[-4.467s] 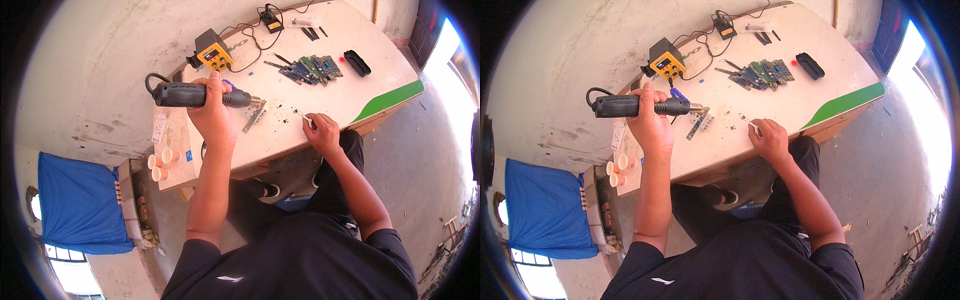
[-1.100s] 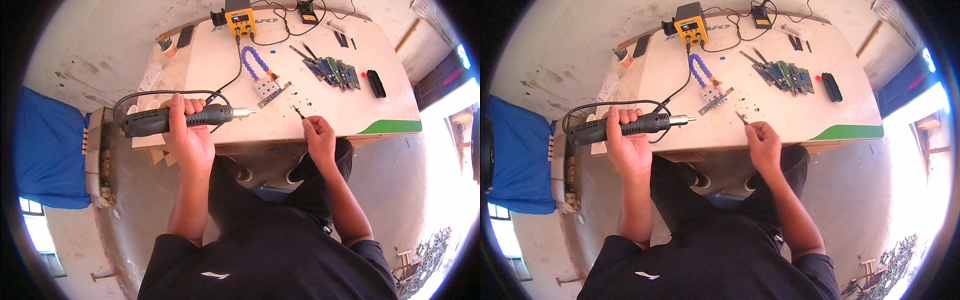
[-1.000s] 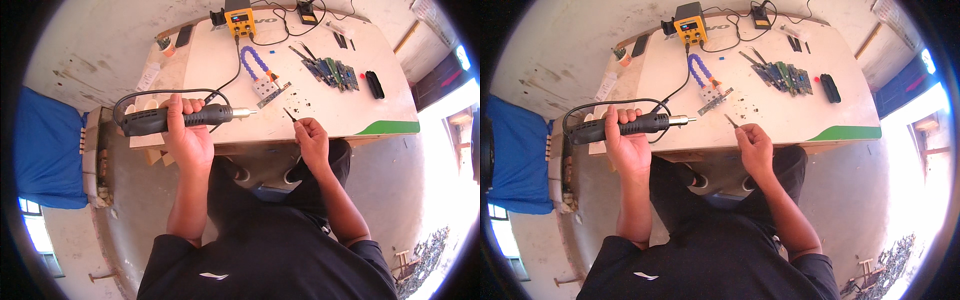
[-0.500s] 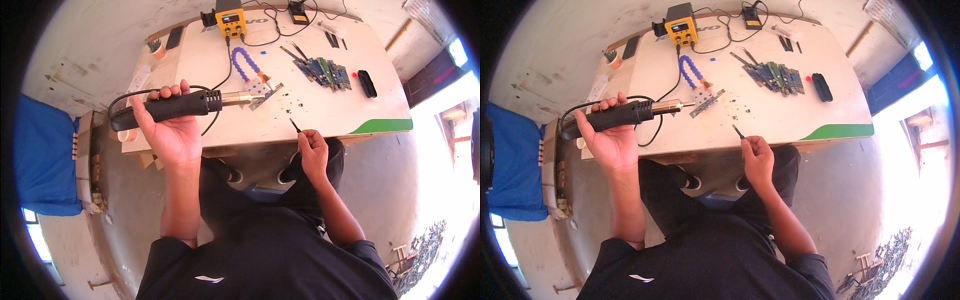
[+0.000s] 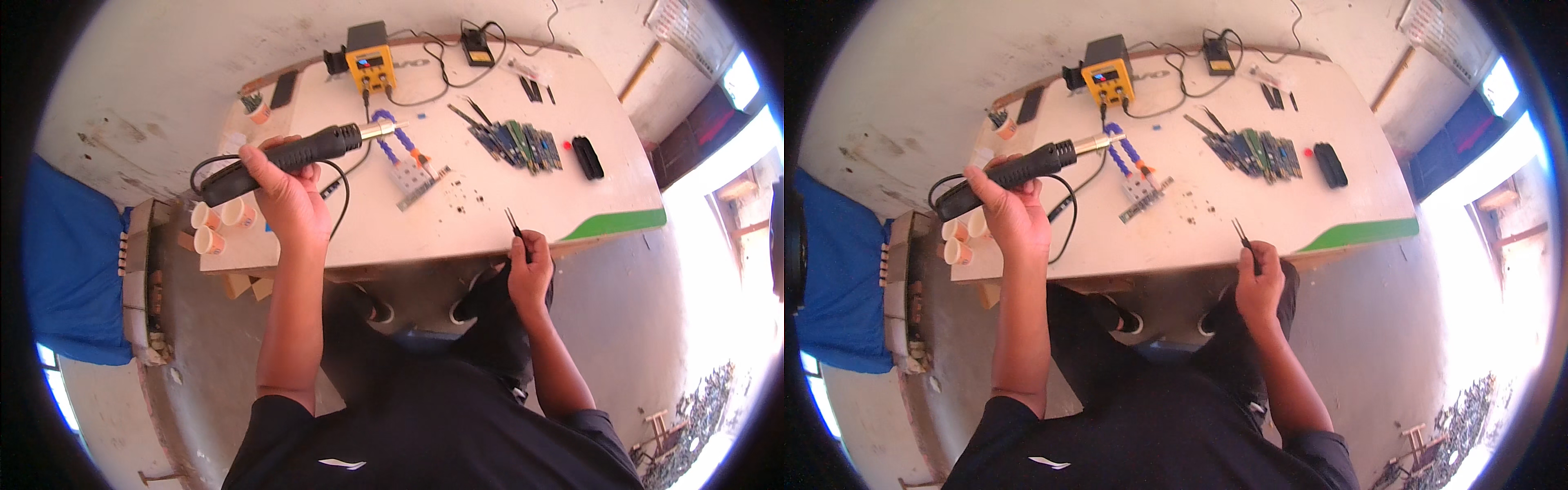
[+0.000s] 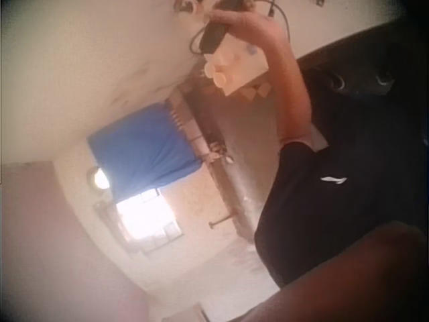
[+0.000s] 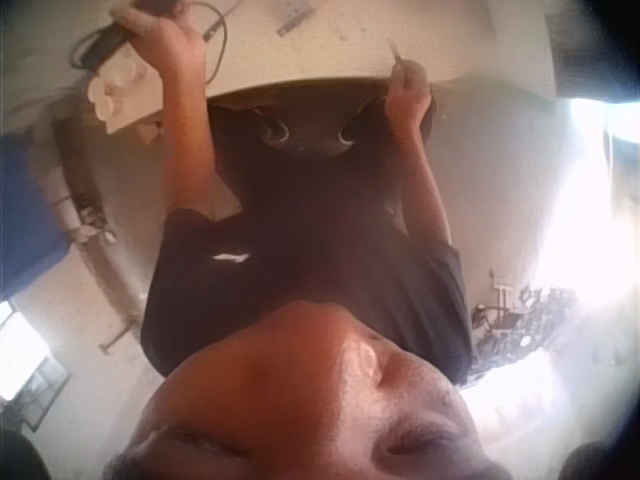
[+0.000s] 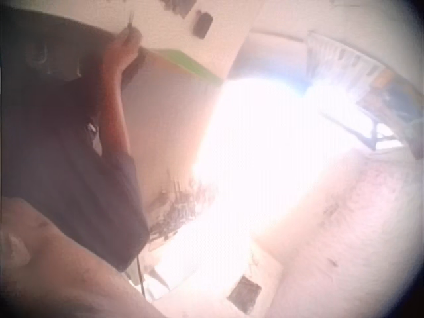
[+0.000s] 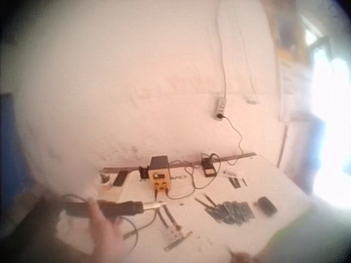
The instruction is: The person uses a soldering iron and tweezers to work on a small circuit board held in a clamp. They apply heat to specific points on the board and use the tweezers to manipulate small components or solder. The person occasionally places the soldering iron in its stand and adjusts the board's position.
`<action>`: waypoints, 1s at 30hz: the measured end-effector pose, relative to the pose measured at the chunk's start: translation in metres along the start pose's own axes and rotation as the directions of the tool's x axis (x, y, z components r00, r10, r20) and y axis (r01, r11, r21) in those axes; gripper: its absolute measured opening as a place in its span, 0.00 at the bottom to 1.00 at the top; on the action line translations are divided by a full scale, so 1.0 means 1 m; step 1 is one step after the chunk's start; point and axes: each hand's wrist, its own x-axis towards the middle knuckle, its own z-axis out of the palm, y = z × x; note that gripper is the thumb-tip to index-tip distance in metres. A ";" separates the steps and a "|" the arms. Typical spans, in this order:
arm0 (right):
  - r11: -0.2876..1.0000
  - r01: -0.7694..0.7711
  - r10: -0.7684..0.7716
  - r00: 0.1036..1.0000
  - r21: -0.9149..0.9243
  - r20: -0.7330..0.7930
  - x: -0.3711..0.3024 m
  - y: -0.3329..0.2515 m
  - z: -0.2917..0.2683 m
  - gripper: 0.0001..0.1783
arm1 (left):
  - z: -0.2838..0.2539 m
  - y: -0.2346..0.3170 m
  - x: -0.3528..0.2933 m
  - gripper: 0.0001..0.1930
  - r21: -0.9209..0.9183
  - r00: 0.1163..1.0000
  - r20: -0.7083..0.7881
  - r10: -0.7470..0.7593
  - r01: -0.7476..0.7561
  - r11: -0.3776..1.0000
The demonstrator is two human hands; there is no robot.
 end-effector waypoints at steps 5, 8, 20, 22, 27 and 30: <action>0.986 0.113 -0.116 0.993 -0.124 -0.018 0.035 -0.006 0.001 0.09 | 0.023 0.004 0.078 0.18 0.019 0.991 -0.072 0.113 -0.112 0.994; 0.981 0.155 -0.159 0.987 -0.120 -0.025 0.048 -0.002 0.008 0.09 | 0.032 -0.003 0.133 0.17 0.120 0.967 -0.035 0.253 -0.247 0.962; 0.852 0.389 -0.424 0.905 -0.350 -0.028 0.047 0.017 0.017 0.06 | 0.000 -0.131 0.261 0.22 0.495 0.509 0.778 0.368 -0.858 0.139; 0.828 0.414 -0.461 0.887 -0.377 -0.039 0.045 0.019 0.020 0.06 | -0.007 -0.138 0.273 0.21 0.555 0.550 0.802 0.232 -0.830 0.049; 0.819 0.396 -0.460 0.886 -0.416 -0.061 0.045 0.018 0.023 0.06 | -0.012 -0.156 0.304 0.24 0.503 0.501 0.863 0.056 -0.864 -0.018; 0.813 0.403 -0.464 0.884 -0.419 -0.050 0.045 0.018 0.022 0.06 | -0.013 -0.159 0.311 0.27 0.445 0.445 0.895 0.021 -0.890 -0.101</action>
